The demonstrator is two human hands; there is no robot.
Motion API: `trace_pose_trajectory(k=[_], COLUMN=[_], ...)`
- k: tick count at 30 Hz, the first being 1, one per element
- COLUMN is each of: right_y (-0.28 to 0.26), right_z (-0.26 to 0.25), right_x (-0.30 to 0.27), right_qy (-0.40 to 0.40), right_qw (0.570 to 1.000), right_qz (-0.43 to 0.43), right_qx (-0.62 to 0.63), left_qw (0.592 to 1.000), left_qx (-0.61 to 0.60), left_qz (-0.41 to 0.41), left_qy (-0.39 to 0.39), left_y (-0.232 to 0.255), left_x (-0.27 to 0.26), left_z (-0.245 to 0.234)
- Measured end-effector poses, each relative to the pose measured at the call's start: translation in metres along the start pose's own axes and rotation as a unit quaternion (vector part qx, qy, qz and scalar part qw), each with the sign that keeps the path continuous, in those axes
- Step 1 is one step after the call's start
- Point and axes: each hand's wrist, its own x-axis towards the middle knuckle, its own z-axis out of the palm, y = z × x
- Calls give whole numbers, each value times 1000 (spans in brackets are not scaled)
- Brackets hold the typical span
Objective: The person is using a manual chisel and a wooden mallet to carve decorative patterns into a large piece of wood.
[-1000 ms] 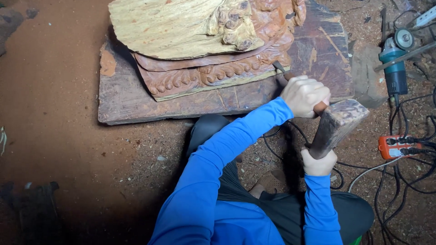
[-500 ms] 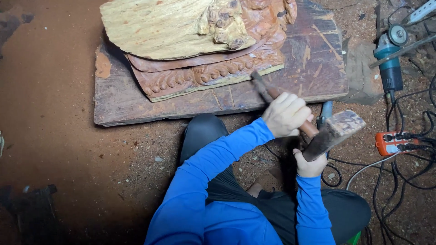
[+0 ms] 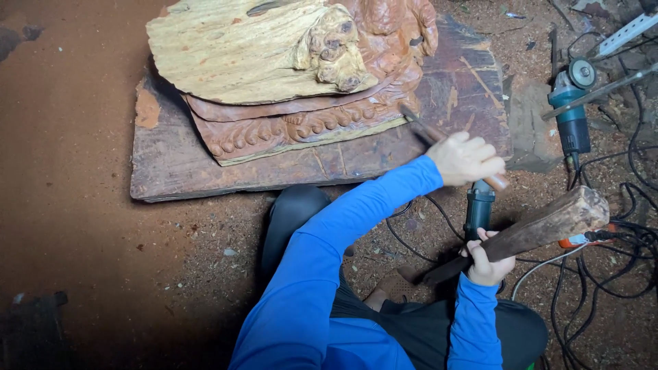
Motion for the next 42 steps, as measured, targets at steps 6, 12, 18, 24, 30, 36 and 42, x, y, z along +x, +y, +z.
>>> trace_pose_trajectory(k=[6, 12, 18, 24, 30, 36, 42], right_y=[-28, -71, -70, -79, -96, -105, -89], right_z=[23, 26, 23, 58, 82, 98, 86], right_x=[14, 47, 92, 129, 110, 96, 75], right_qy=[-56, -111, -105, -122, -104, -92, -152], right_qw=[997, 990, 992, 971, 986, 929, 945], right_qz=[-50, 31, 74, -5, 31, -204, -157], right_qx=[-3, -85, -19, -203, -124, -295, -243], left_qw=[996, 974, 966, 956, 963, 956, 969], left_qx=[-8, 12, 59, 135, 107, 72, 5], left_qz=[-67, -104, -142, -204, -199, -223, -182], left_qy=[-52, -203, -208, -164, -146, -173, -165], left_y=[17, -5, -13, -26, -23, -29, -24], left_x=[23, 1, -12, 21, 24, 19, 7], left_z=[9, 29, 46, 41, 26, 33, 6])
